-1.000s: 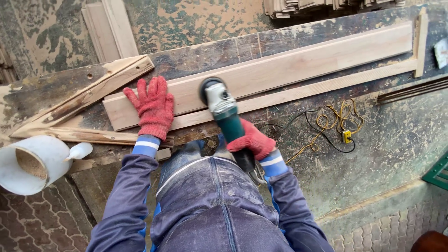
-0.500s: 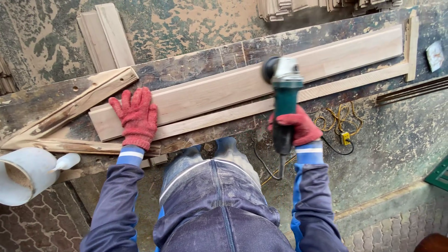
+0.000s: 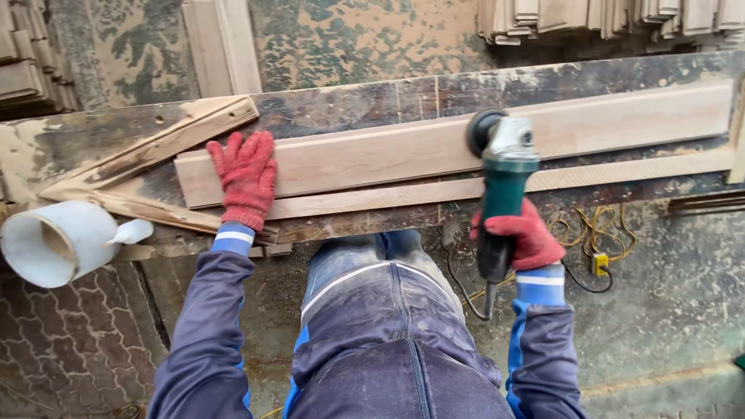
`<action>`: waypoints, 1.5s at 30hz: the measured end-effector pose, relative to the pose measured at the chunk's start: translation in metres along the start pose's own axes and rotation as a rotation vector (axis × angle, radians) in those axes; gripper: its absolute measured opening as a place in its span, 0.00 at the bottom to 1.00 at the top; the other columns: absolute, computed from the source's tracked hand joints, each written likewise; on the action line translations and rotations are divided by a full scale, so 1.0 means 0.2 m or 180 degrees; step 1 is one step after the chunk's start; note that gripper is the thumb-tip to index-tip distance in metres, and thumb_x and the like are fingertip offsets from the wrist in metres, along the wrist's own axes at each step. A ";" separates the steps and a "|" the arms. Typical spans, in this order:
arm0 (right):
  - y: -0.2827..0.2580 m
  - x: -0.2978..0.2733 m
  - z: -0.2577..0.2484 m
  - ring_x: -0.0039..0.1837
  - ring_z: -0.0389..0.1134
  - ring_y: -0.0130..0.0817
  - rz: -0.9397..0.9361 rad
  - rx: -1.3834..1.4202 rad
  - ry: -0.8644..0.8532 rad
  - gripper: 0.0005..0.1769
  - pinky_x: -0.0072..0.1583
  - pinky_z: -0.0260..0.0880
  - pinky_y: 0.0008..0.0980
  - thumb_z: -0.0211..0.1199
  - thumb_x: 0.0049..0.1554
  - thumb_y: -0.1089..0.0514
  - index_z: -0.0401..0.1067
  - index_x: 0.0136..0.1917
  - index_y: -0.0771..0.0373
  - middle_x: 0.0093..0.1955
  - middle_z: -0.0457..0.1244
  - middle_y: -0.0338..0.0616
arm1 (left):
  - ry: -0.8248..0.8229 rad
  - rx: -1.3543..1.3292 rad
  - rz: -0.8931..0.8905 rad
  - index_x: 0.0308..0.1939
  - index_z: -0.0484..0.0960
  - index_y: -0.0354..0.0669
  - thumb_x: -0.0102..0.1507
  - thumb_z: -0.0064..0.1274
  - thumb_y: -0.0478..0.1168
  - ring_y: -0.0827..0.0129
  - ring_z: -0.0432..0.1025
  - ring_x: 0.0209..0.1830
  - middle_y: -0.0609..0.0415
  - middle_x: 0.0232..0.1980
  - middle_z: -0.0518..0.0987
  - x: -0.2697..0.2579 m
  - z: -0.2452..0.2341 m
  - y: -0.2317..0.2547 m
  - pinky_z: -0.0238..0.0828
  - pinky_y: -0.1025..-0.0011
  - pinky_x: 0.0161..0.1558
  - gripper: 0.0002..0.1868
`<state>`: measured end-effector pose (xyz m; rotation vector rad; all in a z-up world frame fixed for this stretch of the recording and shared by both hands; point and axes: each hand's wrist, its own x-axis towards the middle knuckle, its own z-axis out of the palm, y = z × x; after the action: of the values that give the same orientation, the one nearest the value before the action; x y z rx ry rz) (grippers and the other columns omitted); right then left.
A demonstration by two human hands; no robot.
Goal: Using a handheld angle grinder with a sanding disc to smooth the surface and edges of wooden planks.
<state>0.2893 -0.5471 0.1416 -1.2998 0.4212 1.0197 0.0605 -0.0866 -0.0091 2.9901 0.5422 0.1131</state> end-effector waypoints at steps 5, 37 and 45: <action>0.22 0.08 0.36 0.42 0.74 0.54 0.0365 -0.0279 -0.0244 0.33 0.46 0.78 0.51 0.72 0.34 0.78 0.73 0.54 0.64 0.41 0.70 0.59 | -0.0078 -0.1142 -0.0651 0.77 0.70 0.67 0.75 0.39 0.50 0.62 0.56 0.79 0.64 0.73 0.74 0.00 0.04 -0.03 0.12 0.56 0.77 0.24; 0.43 0.01 0.91 0.40 0.73 0.47 0.0250 -0.0536 -0.0116 0.35 0.45 0.75 0.39 0.78 0.27 0.74 0.76 0.51 0.62 0.39 0.70 0.52 | -0.0296 -0.1321 -0.0192 0.81 0.59 0.60 0.76 0.27 0.58 0.61 0.52 0.81 0.63 0.79 0.64 0.00 -0.06 -0.04 0.15 0.46 0.79 0.29; 0.23 -0.11 0.73 0.39 0.73 0.53 0.0077 0.0016 0.0593 0.27 0.44 0.73 0.41 0.71 0.35 0.69 0.73 0.51 0.63 0.37 0.67 0.58 | -0.0214 -0.1389 -0.0169 0.79 0.63 0.57 0.76 0.29 0.59 0.58 0.55 0.80 0.58 0.77 0.68 0.02 -0.12 -0.01 0.16 0.43 0.78 0.29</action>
<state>0.2012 -0.4233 0.1715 -1.3933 0.5817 0.9201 0.0620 -0.0805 0.0140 2.5448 0.5120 0.1096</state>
